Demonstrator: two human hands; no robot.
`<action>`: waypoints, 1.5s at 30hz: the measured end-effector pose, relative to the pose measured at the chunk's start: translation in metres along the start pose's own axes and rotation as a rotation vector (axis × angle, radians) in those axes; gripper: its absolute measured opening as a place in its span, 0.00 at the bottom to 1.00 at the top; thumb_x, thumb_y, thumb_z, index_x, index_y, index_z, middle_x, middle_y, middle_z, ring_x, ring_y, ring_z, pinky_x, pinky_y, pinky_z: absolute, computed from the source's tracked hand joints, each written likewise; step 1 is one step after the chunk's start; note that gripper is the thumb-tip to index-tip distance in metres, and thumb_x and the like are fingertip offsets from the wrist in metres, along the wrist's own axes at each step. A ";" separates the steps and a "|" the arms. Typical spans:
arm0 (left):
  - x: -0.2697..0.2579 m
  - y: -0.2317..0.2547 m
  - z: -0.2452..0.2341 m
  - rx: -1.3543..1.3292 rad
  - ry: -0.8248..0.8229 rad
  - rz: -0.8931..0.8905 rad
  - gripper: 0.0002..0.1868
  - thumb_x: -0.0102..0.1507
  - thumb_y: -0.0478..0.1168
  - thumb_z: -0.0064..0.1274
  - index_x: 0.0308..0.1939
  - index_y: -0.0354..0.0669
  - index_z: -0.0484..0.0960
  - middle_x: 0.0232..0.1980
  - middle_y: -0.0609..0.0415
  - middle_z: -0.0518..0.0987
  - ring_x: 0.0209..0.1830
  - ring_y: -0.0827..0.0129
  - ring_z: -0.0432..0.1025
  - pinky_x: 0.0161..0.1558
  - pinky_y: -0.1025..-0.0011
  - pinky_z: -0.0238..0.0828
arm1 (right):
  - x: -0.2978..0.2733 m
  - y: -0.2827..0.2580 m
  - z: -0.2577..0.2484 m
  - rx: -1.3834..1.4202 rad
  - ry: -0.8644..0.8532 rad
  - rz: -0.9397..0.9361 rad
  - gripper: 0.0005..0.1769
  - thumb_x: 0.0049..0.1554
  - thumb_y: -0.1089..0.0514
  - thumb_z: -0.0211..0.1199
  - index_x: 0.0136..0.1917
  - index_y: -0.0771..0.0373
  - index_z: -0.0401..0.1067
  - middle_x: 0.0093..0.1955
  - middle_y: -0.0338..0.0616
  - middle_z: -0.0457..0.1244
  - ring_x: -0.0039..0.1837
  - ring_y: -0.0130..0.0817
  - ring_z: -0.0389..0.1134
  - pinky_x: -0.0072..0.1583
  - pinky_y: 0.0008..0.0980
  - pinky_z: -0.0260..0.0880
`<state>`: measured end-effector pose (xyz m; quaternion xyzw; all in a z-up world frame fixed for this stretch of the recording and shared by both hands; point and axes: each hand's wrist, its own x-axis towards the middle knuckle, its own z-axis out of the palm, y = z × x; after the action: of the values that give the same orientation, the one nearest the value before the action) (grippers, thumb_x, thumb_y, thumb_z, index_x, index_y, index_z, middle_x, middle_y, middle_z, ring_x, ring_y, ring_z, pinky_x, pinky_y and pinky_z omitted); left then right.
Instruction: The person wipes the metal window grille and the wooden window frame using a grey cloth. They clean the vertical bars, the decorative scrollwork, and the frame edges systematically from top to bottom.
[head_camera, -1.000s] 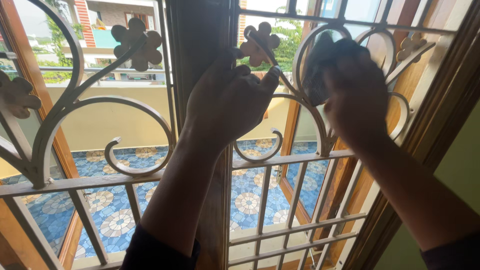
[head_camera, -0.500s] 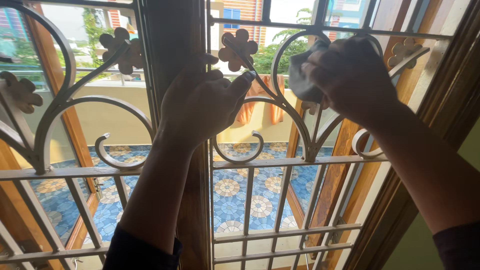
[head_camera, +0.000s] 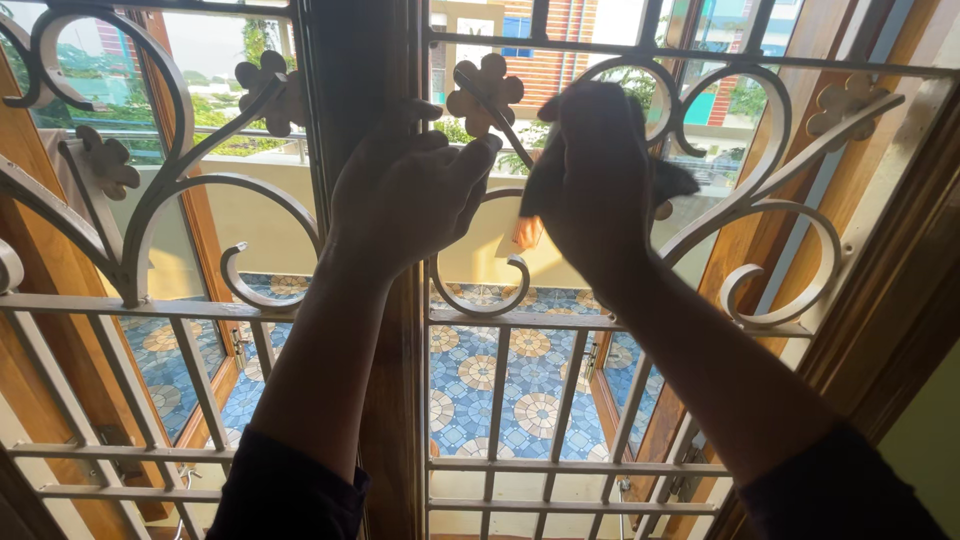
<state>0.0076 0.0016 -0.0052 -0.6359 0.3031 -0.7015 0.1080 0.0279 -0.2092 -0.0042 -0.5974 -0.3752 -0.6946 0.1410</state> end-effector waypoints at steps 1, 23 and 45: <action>0.001 0.001 0.000 -0.004 -0.008 -0.003 0.05 0.71 0.39 0.56 0.50 0.50 0.85 0.27 0.62 0.80 0.31 0.73 0.77 0.65 0.67 0.67 | -0.006 -0.002 -0.002 0.012 -0.002 0.040 0.09 0.61 0.75 0.62 0.51 0.66 0.68 0.53 0.47 0.65 0.57 0.44 0.69 0.58 0.37 0.73; 0.020 0.095 -0.013 -0.384 0.141 -0.193 0.10 0.69 0.34 0.56 0.54 0.41 0.81 0.58 0.45 0.81 0.59 0.55 0.75 0.65 0.58 0.68 | -0.013 0.056 -0.123 -0.004 -0.042 -0.259 0.15 0.54 0.64 0.75 0.40 0.51 0.68 0.50 0.37 0.64 0.58 0.38 0.68 0.59 0.40 0.66; 0.043 0.164 0.065 -0.439 0.188 -0.178 0.18 0.65 0.37 0.55 0.57 0.30 0.79 0.65 0.43 0.74 0.68 0.56 0.71 0.56 0.61 0.70 | -0.081 0.034 -0.108 -0.530 -0.198 0.018 0.27 0.53 0.67 0.70 0.67 0.64 0.75 0.57 0.45 0.65 0.54 0.44 0.65 0.57 0.43 0.67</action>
<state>0.0243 -0.1707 -0.0615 -0.6001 0.3997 -0.6818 -0.1233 -0.0086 -0.3277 -0.0680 -0.6817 -0.1871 -0.7054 -0.0512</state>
